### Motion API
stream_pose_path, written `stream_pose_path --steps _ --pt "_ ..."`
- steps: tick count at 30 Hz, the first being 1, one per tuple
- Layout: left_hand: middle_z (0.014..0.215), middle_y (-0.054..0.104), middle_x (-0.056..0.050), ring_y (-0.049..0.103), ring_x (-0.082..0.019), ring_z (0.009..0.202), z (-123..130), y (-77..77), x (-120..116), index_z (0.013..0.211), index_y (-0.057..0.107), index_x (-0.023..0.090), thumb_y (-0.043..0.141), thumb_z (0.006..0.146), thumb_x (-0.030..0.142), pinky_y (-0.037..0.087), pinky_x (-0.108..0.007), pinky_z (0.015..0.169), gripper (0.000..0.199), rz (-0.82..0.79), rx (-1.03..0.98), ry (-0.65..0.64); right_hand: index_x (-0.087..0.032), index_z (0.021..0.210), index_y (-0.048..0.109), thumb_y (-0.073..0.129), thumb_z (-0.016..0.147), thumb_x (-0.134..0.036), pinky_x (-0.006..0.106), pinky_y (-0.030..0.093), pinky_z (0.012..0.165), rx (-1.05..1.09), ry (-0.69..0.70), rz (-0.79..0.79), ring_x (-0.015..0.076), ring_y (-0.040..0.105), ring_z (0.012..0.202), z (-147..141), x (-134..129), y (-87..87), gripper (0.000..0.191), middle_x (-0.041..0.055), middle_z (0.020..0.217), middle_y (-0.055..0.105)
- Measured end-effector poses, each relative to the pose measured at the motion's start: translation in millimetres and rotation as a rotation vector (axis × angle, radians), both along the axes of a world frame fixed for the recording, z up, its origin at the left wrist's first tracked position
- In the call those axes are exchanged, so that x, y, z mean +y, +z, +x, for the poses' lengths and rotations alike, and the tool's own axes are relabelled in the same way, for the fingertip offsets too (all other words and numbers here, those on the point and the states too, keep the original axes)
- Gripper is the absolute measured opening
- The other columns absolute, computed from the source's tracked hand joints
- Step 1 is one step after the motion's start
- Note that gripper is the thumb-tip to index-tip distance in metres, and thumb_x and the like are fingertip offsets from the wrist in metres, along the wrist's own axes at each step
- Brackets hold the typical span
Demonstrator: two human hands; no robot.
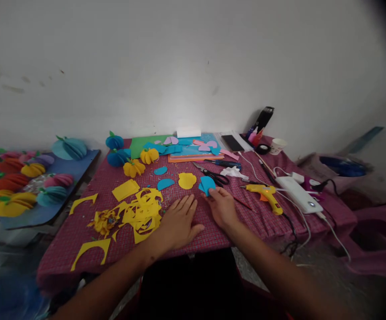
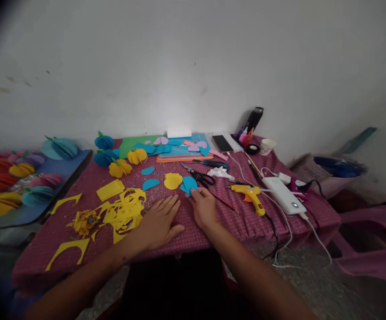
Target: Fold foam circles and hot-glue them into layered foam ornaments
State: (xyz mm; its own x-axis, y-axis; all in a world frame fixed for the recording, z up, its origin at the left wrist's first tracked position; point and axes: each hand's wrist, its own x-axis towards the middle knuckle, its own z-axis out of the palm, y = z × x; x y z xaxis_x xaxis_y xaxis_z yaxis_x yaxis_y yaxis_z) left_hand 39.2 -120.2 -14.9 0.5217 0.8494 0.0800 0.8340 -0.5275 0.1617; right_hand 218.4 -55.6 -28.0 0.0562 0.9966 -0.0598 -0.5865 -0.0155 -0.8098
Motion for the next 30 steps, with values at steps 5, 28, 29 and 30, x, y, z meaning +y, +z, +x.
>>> stream_pose_path --steps 5,28,29,30 --pt "0.164 0.028 -0.014 0.026 -0.032 0.151 -31 -5.8 -19 0.157 0.028 0.015 0.029 0.095 0.07 0.018 -0.049 0.123 0.082 -0.017 0.034 0.013 -0.021 0.063 0.064 0.089 0.064 -0.029 0.031 0.053 0.075 -0.076 -0.09 0.034 0.0137 0.059 0.071 43 -7 -3.1 0.026 -0.0034 0.069 0.062" --pt "0.162 0.028 -0.017 0.027 -0.032 0.151 -30 3.9 -34 0.154 0.034 0.01 0.027 0.094 0.073 0.016 -0.047 0.124 0.088 -0.087 0.035 -0.021 -0.021 0.068 0.066 0.09 0.065 -0.031 0.038 0.056 0.088 -0.106 0.152 -0.022 0.0163 0.063 0.082 28 5 -4.4 0.026 -0.0007 0.082 0.067" --pt "0.16 0.032 -0.019 0.029 -0.034 0.15 -38 4.9 -37 0.152 0.038 0.008 0.03 0.093 0.074 0.017 -0.049 0.124 0.088 -0.072 0.054 0.02 -0.021 0.068 0.066 0.09 0.065 -0.031 0.038 0.056 0.088 -0.103 0.153 -0.029 0.0166 0.063 0.082 28 5 -4.6 0.027 -0.0006 0.082 0.067" --pt "0.159 0.035 -0.02 0.03 -0.035 0.149 -46 6.3 -39 0.149 0.042 0.008 0.032 0.093 0.074 0.018 -0.05 0.123 0.087 -0.054 0.069 0.056 -0.02 0.068 0.065 0.09 0.064 -0.031 0.038 0.056 0.087 -0.1 0.156 -0.039 0.0169 0.063 0.082 28 5 -4.5 0.027 -0.0005 0.082 0.067"
